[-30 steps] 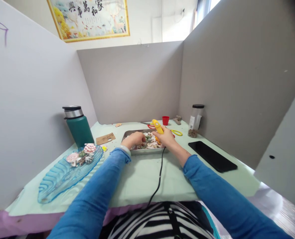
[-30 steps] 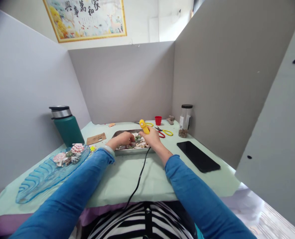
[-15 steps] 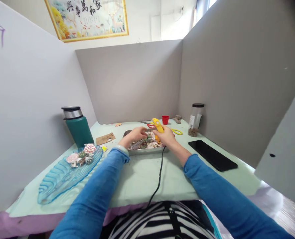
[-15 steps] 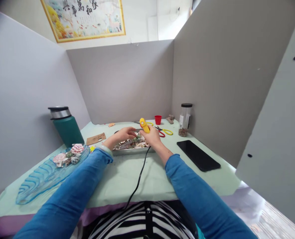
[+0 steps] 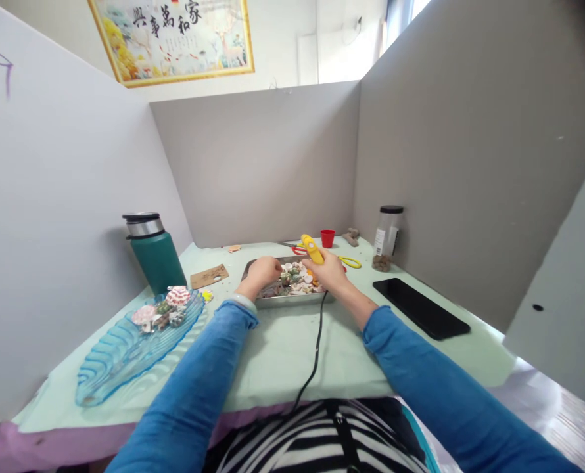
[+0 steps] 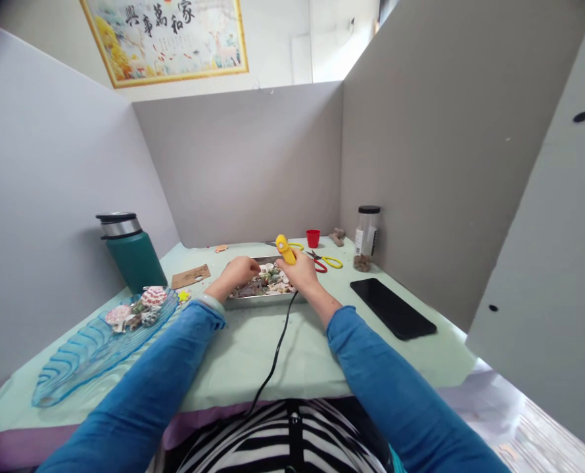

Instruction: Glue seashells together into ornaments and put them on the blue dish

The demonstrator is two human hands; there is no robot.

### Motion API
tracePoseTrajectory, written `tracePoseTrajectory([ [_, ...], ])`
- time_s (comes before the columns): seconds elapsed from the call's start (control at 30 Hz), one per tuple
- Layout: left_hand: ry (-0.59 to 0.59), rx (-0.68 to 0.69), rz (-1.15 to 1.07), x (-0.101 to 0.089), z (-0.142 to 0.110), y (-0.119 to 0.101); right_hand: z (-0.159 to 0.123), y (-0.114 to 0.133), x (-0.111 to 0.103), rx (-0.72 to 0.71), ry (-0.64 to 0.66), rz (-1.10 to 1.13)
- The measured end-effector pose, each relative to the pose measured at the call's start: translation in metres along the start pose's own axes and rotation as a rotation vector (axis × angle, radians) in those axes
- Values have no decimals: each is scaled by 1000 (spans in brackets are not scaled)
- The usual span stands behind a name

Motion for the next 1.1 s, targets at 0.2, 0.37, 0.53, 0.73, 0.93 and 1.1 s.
tracePoseTrajectory([
  [0.2,75,-30,248,6,-6,15,-1,0,-1,13,6,-3],
  [0.37,70,-32,263,13,-7,18,-2,1,-1,-3,10,5],
  [0.53,25,-106,188,0,-7,24,-1,-1,1,16,18,-1],
  [0.73,-19,-109,291,-20,-11,37,0,-4,2,1,10,-3],
  [0.93,-5,-115,356,-8,-9,50,-1,-4,3,12,23,1],
  [1.1,-37,-131,338,-12,-9,52,-1,-2,2,8,21,9],
])
Point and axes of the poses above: each hand's wrist, its own z-axis towards the middle knuckle, its own x-axis out of the palm, y = z × x, the point moved 7 cm from there along z, towards the middle knuckle, and after that the axes turned 8 degrees about -y, right-handed, at the moved point
